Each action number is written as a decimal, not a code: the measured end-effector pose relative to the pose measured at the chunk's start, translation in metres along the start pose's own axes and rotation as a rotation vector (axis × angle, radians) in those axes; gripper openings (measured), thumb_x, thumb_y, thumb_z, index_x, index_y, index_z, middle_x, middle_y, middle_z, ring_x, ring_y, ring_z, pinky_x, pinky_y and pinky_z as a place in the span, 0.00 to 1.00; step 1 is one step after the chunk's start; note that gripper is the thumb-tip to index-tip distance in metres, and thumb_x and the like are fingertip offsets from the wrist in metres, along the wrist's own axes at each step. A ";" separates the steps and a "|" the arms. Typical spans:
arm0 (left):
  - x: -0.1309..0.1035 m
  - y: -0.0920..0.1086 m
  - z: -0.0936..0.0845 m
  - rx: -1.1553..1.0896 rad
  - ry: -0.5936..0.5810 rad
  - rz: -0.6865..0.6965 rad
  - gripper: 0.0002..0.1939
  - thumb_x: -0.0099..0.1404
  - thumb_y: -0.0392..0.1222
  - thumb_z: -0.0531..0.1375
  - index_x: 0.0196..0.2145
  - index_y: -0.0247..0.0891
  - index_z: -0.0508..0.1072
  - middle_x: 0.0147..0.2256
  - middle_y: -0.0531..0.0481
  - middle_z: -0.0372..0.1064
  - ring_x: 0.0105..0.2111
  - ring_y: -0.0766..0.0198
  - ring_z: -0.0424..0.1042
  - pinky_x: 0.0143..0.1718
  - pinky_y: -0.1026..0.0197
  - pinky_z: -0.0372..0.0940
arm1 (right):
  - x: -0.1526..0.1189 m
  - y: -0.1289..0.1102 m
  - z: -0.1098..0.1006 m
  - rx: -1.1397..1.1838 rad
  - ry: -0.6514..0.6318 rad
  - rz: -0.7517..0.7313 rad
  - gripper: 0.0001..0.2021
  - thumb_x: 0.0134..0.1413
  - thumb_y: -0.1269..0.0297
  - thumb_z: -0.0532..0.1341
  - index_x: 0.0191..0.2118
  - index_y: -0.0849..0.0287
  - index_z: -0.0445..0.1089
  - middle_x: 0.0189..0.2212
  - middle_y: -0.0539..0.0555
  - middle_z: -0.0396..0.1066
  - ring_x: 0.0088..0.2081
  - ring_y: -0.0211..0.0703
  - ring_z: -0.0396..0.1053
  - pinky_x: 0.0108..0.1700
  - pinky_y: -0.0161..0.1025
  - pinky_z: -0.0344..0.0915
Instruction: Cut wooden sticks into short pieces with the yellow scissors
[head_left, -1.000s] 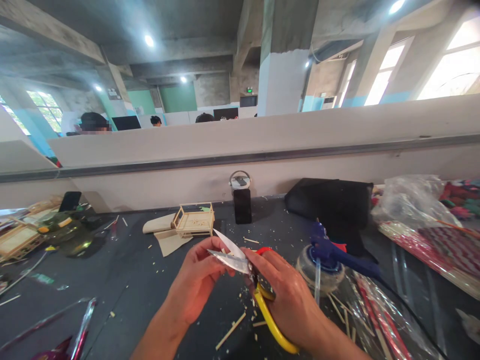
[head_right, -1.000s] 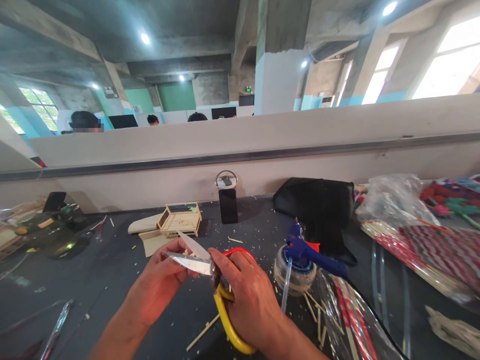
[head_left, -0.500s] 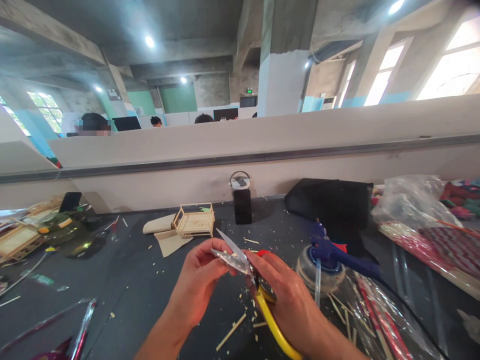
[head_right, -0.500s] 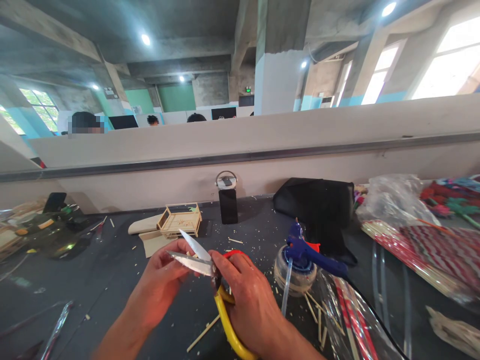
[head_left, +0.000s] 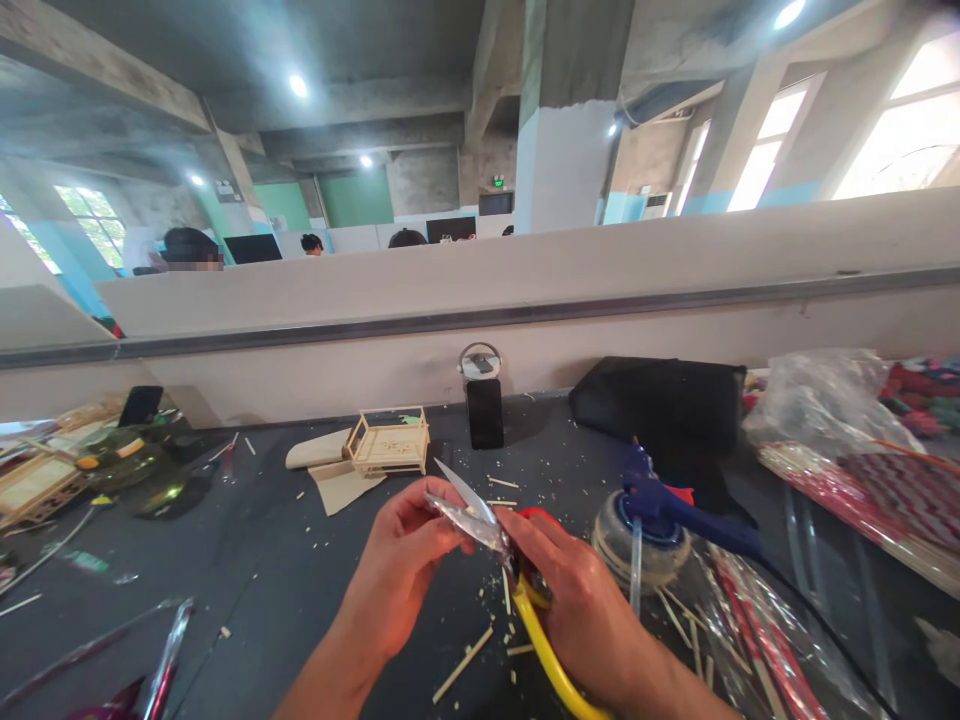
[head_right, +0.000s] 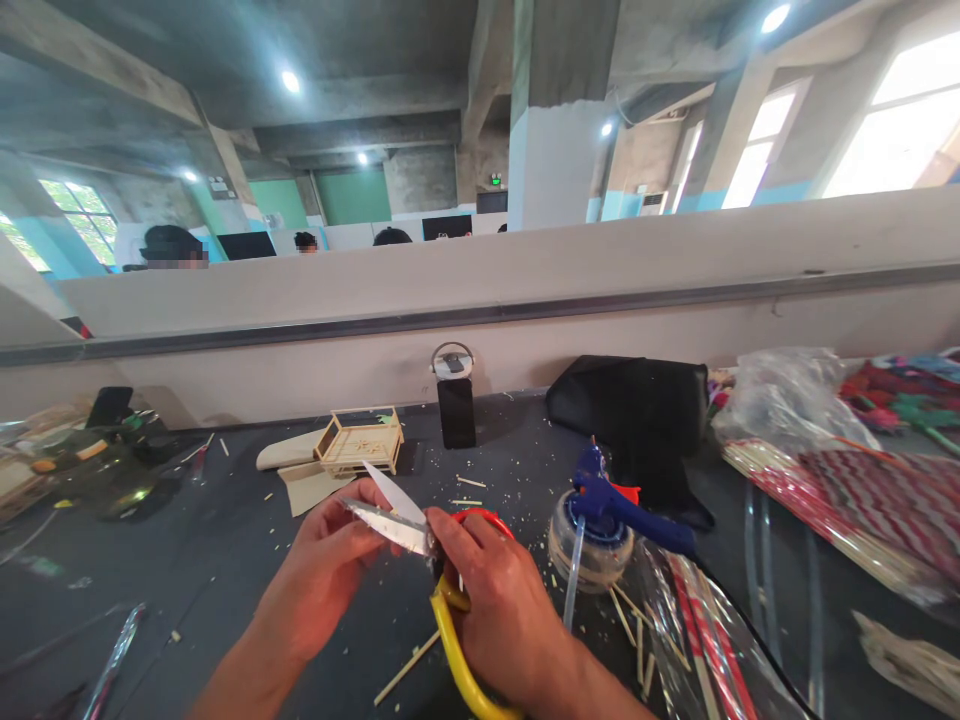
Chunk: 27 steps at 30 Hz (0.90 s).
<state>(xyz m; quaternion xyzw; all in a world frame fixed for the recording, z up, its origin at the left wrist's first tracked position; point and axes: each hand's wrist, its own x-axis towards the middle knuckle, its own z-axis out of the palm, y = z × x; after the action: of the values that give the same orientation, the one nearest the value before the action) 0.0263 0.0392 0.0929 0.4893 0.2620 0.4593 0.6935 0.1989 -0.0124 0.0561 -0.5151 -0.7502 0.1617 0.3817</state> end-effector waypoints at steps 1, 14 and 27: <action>0.000 0.000 0.001 0.003 0.004 0.002 0.04 0.55 0.36 0.66 0.29 0.38 0.74 0.25 0.53 0.71 0.27 0.67 0.66 0.31 0.65 0.59 | 0.000 0.001 0.000 -0.007 0.007 -0.002 0.29 0.47 0.77 0.58 0.58 0.61 0.64 0.40 0.61 0.72 0.36 0.49 0.72 0.38 0.46 0.71; 0.002 0.001 0.004 0.032 0.053 0.023 0.03 0.53 0.35 0.66 0.27 0.38 0.74 0.24 0.53 0.71 0.26 0.67 0.67 0.31 0.65 0.60 | -0.001 0.006 0.004 -0.075 0.041 -0.019 0.31 0.46 0.77 0.58 0.60 0.62 0.63 0.41 0.62 0.73 0.37 0.51 0.73 0.39 0.48 0.72; -0.001 0.002 0.004 0.105 0.094 0.047 0.04 0.53 0.34 0.66 0.28 0.36 0.73 0.24 0.52 0.71 0.27 0.67 0.67 0.32 0.66 0.60 | 0.004 -0.010 -0.008 -0.048 -0.066 0.030 0.32 0.46 0.82 0.57 0.60 0.59 0.61 0.44 0.60 0.67 0.45 0.53 0.68 0.47 0.50 0.69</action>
<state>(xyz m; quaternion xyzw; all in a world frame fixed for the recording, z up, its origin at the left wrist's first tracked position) 0.0283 0.0370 0.0964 0.5089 0.3062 0.4835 0.6431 0.1978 -0.0144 0.0688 -0.5297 -0.7583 0.1660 0.3419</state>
